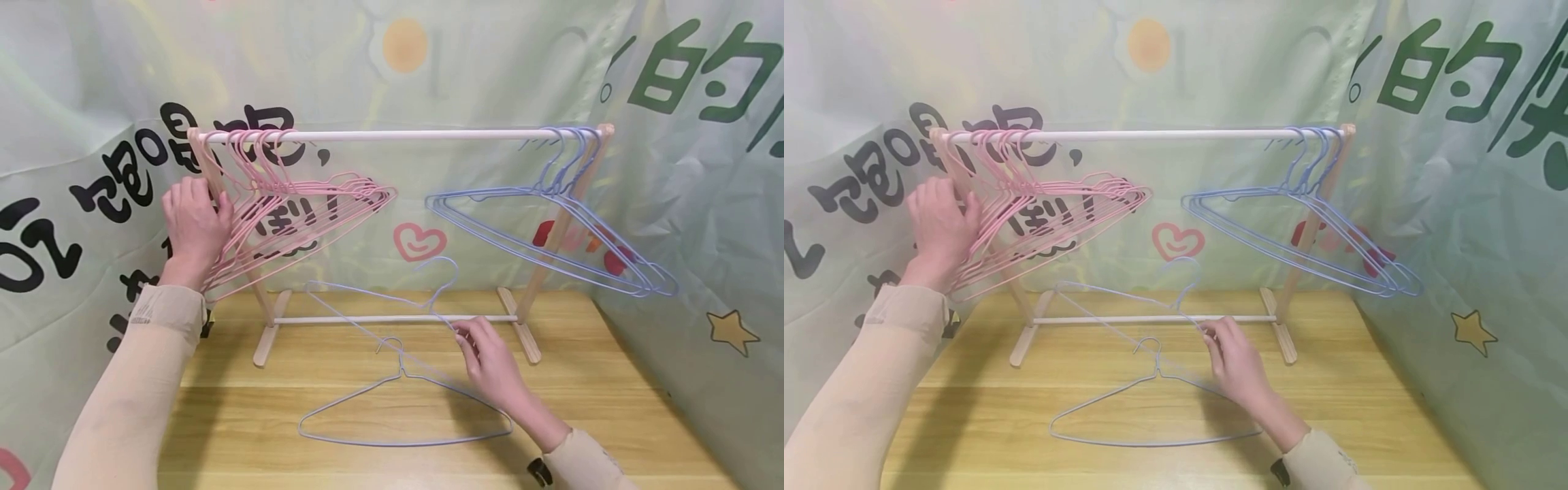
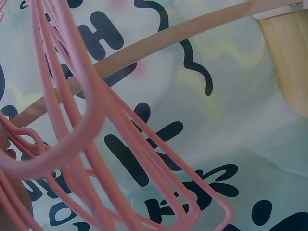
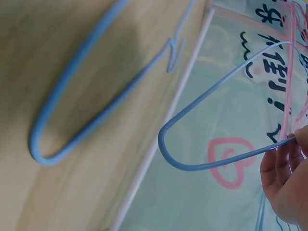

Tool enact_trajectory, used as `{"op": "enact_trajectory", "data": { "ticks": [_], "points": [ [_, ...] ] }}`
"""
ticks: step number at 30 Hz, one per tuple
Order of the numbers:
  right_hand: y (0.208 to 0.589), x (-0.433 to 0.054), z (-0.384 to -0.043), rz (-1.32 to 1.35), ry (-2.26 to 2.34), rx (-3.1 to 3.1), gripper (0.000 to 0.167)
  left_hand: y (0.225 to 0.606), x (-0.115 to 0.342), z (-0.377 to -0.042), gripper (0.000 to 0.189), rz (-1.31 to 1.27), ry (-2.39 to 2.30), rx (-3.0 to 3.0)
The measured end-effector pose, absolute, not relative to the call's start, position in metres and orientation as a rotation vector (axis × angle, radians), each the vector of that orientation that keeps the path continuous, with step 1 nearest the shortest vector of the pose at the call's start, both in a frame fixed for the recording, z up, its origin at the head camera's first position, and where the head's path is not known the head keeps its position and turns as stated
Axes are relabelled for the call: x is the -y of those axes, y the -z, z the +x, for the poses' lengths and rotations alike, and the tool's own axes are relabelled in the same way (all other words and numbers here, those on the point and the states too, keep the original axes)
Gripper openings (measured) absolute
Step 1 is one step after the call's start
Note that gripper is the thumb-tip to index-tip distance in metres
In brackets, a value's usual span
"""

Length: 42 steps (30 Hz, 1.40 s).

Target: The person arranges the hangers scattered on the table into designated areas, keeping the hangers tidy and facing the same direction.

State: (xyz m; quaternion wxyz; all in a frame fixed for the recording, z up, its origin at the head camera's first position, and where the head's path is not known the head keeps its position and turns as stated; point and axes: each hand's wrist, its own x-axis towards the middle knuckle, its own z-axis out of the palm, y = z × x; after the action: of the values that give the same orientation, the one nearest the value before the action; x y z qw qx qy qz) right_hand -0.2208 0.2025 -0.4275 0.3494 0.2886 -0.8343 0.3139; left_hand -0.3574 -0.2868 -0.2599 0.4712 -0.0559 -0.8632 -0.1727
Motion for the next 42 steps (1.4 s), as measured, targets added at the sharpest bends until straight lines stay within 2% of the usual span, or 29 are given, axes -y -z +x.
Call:
{"op": "enact_trajectory", "data": {
  "ticks": [19, 42],
  "points": [
    [0.356, -0.234, -0.228, 0.718, -0.711, 1.933, 0.029, 0.261, 0.288, -0.358, 0.029, -0.149, 0.409, 2.100],
    [0.270, -0.269, -0.247, 0.493, -0.624, 1.822, 0.018, 0.259, 0.287, -0.357, 0.028, -0.146, 0.413, 2.114]
  ]
}}
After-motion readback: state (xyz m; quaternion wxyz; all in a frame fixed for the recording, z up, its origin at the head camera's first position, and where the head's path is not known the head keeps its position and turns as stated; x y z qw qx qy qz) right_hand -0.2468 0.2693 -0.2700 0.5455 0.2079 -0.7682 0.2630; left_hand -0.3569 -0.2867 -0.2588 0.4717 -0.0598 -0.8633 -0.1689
